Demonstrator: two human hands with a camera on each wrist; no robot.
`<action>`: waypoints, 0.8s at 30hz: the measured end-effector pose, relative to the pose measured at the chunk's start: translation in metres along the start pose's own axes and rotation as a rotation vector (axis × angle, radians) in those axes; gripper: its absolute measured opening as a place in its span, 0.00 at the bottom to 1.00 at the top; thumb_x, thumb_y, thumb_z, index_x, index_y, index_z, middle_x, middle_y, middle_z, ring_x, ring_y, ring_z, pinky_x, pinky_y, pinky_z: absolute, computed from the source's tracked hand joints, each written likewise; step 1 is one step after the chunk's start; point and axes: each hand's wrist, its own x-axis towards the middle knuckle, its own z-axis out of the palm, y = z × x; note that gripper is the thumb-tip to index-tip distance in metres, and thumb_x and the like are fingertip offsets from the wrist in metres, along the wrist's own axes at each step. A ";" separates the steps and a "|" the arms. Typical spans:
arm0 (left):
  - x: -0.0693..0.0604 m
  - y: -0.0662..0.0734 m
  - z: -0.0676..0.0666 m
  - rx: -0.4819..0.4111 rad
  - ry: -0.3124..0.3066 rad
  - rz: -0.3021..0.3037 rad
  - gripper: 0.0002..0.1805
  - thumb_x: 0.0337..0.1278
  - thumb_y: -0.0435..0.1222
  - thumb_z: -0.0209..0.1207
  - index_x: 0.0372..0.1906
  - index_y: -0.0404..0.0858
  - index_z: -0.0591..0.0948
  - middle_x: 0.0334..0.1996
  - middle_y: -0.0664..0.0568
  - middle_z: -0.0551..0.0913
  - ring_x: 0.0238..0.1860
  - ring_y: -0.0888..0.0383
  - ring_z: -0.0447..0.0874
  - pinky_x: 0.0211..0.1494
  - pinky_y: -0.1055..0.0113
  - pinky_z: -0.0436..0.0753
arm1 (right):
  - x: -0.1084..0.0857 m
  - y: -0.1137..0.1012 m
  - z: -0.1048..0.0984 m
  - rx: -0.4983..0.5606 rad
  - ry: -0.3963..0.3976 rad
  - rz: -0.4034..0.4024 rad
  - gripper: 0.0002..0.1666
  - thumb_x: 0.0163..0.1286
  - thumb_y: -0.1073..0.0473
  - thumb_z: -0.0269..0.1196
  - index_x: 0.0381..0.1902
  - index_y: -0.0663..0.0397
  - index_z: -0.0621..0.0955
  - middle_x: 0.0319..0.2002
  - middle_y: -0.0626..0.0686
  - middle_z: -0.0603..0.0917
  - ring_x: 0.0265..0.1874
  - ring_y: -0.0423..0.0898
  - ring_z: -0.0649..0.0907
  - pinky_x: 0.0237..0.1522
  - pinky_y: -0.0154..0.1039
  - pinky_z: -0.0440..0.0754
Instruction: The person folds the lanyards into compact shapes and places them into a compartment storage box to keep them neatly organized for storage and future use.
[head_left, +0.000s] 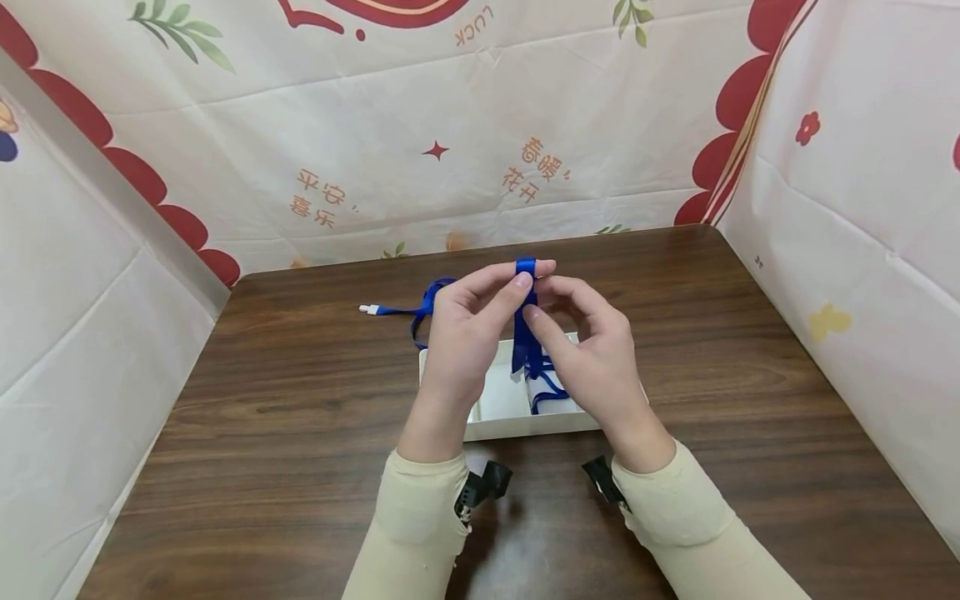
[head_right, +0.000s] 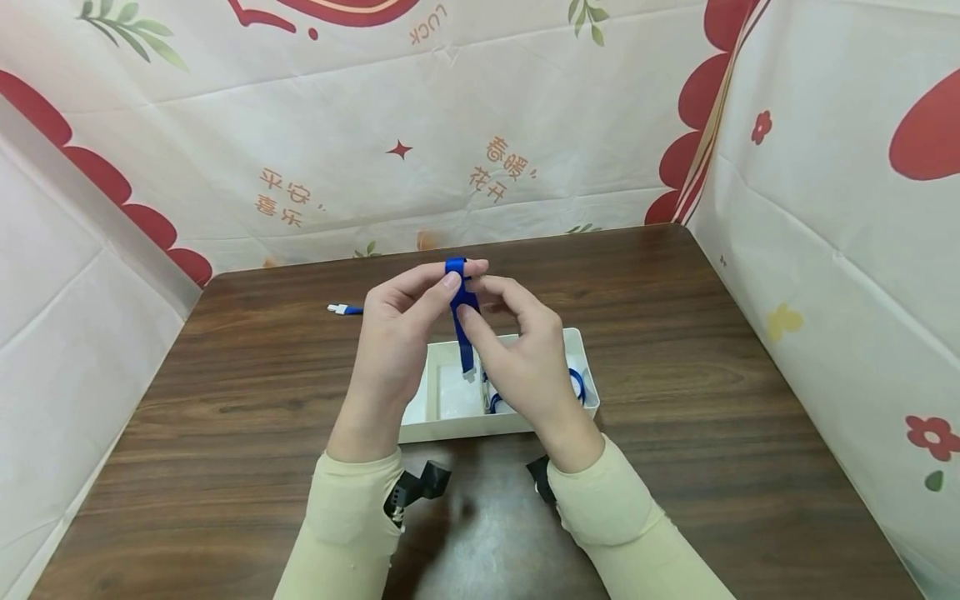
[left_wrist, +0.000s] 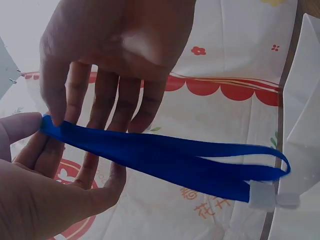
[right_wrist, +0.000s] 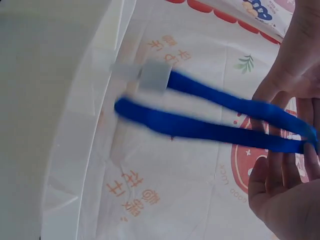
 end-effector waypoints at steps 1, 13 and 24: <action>0.000 -0.001 0.001 0.000 -0.005 -0.005 0.15 0.78 0.33 0.59 0.57 0.27 0.86 0.57 0.40 0.90 0.58 0.53 0.89 0.58 0.61 0.89 | 0.000 0.000 0.001 0.010 0.003 0.015 0.14 0.71 0.72 0.67 0.54 0.66 0.85 0.48 0.46 0.90 0.49 0.42 0.87 0.60 0.32 0.84; 0.006 0.003 -0.002 -0.001 0.061 0.012 0.15 0.78 0.34 0.59 0.56 0.29 0.87 0.56 0.42 0.91 0.54 0.59 0.87 0.50 0.69 0.83 | -0.004 0.003 0.001 0.036 -0.234 0.209 0.10 0.80 0.60 0.63 0.44 0.61 0.87 0.41 0.60 0.91 0.40 0.43 0.88 0.44 0.33 0.85; 0.024 0.009 -0.007 -0.047 0.264 0.041 0.14 0.78 0.37 0.60 0.54 0.33 0.90 0.50 0.49 0.93 0.64 0.55 0.82 0.58 0.60 0.75 | -0.018 0.002 0.009 0.296 -0.473 0.390 0.10 0.82 0.63 0.58 0.46 0.66 0.82 0.34 0.51 0.88 0.35 0.47 0.89 0.45 0.42 0.88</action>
